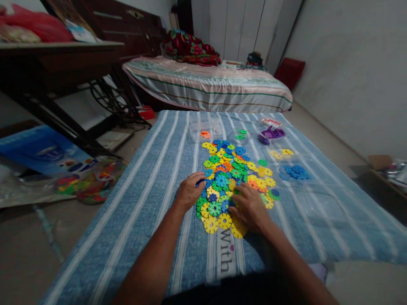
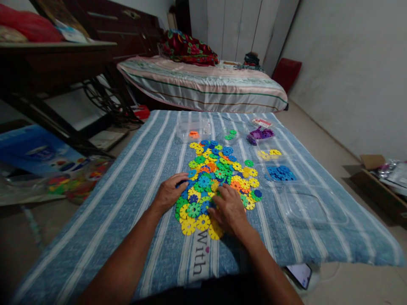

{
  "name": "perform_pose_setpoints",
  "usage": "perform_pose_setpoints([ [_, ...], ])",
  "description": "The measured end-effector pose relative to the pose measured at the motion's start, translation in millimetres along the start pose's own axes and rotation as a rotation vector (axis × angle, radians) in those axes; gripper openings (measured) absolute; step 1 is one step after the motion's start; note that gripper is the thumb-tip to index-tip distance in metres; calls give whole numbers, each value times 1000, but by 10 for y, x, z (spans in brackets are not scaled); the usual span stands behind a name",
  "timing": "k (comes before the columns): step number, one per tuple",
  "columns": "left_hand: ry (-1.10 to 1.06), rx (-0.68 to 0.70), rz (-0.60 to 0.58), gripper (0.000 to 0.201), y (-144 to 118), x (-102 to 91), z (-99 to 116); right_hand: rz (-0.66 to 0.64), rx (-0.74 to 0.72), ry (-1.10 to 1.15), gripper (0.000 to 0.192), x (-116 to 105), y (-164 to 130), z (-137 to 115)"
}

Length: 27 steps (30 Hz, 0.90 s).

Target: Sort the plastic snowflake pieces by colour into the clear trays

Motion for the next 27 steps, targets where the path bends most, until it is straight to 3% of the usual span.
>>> perform_pose_setpoints([
  [7, -8, -5, 6, 20, 0, -4, 10, -13, 11, 92, 26, 37, 21, -155],
  [14, -13, -9, -1, 21, 8, -4, 2, 110, 66, 320, 6, -25, 16, -21],
  [19, -22, 0, -1, 22, 8, 3, -7, 259, 265, 286, 12, -299, 86, 450],
  [24, -30, -1, 14, 21, 14, 3, -35, 453, 505, -208, 18, -731, 88, 1192],
  [27, -31, -8, 18, 20, 18, 1, -39, 452, 575, -346, 16, -792, 67, 1277],
])
Point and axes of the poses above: each hand's wrist, its own y-axis towards the middle knuckle, its own x-axis out of the palm, z = x × y, the point moved 4 cm from there along y, towards the middle knuckle, and after that the axes turned 13 degrees about -y, right-handed, at the moved point
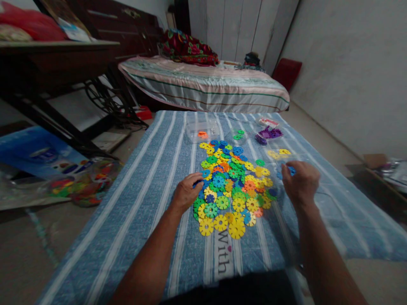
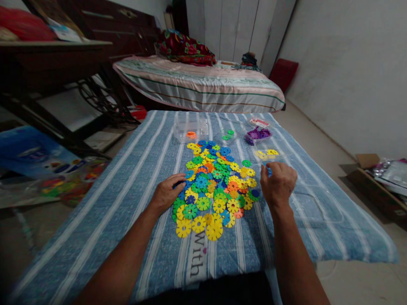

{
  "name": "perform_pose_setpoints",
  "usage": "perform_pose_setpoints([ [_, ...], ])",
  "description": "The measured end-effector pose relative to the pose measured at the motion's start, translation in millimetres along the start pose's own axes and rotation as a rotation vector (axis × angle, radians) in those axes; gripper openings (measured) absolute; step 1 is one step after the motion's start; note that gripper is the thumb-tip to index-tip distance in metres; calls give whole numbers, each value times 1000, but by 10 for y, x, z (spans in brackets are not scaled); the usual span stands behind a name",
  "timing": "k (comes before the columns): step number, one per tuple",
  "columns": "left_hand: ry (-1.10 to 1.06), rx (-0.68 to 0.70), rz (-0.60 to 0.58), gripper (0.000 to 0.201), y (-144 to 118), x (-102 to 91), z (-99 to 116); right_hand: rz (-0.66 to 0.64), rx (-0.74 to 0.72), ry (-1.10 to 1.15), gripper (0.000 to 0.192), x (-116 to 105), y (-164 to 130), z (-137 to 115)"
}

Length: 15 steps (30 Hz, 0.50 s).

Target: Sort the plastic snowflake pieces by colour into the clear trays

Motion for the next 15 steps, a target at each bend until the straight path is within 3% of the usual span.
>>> perform_pose_setpoints([
  [3, -1, -7, -4, 20, 1, -1, 6, -73, -132, 161, 15, -9, -232, -333],
  [7, 0, -11, -7, 20, -4, -7, 17, -227, -419, 478, 12, -73, -725, -1077],
  [10, 7, -16, -6, 21, -6, -13, 26, -389, -623, 528, 27, -106, -1014, -1512],
  [15, 9, -10, -17, 22, -4, -7, 48, -491, -679, 449, 27, -51, -1148, -1684],
])
Point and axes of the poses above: each hand's wrist, its own y-axis towards the middle knuckle, its own x-axis out of the palm, z = x × y, the point moved 4 cm from there along y, towards the middle knuckle, and after that the axes turned 13 degrees about -y, right-handed, at the moved point
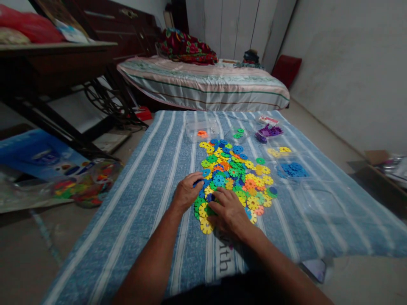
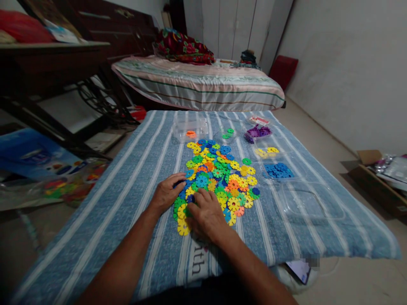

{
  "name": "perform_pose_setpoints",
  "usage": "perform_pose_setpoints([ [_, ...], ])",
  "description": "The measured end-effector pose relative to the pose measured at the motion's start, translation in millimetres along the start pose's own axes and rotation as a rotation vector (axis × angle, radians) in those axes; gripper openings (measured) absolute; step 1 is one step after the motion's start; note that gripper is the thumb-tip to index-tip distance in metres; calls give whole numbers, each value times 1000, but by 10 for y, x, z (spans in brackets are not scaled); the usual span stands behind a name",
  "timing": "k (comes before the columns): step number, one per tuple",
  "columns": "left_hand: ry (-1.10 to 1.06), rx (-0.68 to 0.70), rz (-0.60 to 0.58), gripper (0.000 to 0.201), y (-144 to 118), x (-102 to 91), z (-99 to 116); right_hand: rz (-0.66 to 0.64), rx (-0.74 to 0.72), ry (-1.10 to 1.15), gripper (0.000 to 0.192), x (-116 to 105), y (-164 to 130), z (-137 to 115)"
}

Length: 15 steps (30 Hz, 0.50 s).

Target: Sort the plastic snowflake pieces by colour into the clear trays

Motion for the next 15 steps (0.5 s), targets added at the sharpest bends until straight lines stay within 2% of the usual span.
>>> perform_pose_setpoints([
  [7, -11, 2, 7, 20, 2, 4, -3, 75, 126, 9, 11, 10, -89, 327],
  [15, 1, 8, 6, 20, 4, 11, -7, 147, 240, 3, 24, -66, -220, 663],
])
Point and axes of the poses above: each hand's wrist, its own y-axis towards the middle knuckle, its own x-axis out of the palm, z = x × y, the point moved 4 cm from there along y, towards the middle knuckle, and after that the axes turned 13 degrees about -y, right-handed, at the moved point
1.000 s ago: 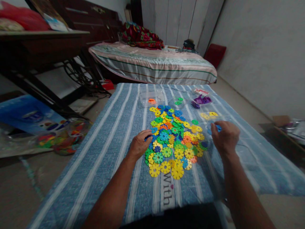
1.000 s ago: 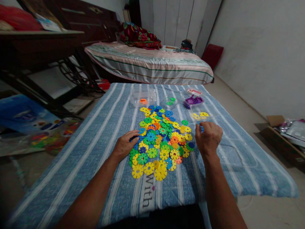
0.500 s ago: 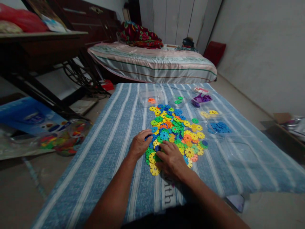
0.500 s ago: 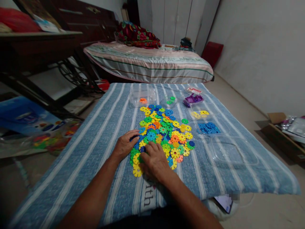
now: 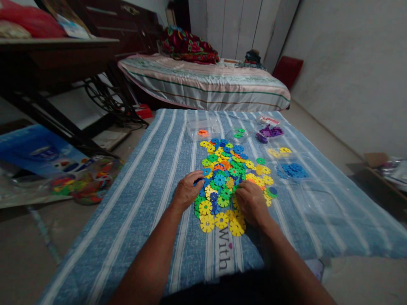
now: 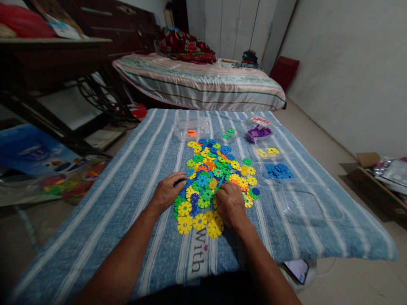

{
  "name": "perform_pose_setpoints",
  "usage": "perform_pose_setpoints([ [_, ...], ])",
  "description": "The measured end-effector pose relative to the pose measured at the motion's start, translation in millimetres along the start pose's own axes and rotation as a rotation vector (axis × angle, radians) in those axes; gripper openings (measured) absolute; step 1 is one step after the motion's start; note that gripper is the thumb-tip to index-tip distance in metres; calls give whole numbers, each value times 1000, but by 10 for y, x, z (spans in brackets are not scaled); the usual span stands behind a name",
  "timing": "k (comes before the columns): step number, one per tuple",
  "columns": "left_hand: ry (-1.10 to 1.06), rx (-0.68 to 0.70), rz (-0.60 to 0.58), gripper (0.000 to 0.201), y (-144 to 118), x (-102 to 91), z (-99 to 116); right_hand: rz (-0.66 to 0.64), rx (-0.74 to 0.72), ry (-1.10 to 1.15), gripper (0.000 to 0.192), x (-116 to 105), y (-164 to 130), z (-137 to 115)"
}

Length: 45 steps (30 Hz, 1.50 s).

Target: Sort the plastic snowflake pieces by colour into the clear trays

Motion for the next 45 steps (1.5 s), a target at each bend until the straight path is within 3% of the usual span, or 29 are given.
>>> perform_pose_setpoints([
  [7, 5, 2, 0, 20, 2, -3, 4, 7, -78, 45, 12, -44, -23, -244],
  [13, 11, 9, -5, 22, 3, -2, 6, -174, -182, -31, 32, 29, -7, -565],
  [20, 2, 10, -11, 22, -3, 4, -2, -209, -151, -85, 33, 91, 43, -579],
  [26, 8, 11, -4, 21, -3, 5, 0, -140, -193, -1, 19, 97, 30, -531],
  [32, 13, 26, -2, 21, -10, 7, 7, 27, -209, 140, 12, 57, -14, -459],
  [37, 24, 28, -2, 21, -9, 5, 1, 124, -161, 189, 13, 37, -32, -406],
  [45, 23, 22, -8, 20, -7, -3, 4, 168, -40, 286, 9, -89, -39, -357],
])
Point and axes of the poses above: each hand's wrist, its own y-axis towards the middle knuckle, its own x-axis out of the palm, z = x × y, the point moved 4 cm from there along y, towards the middle knuckle, and after that the axes turned 13 degrees about -y, right-handed, at the moved point
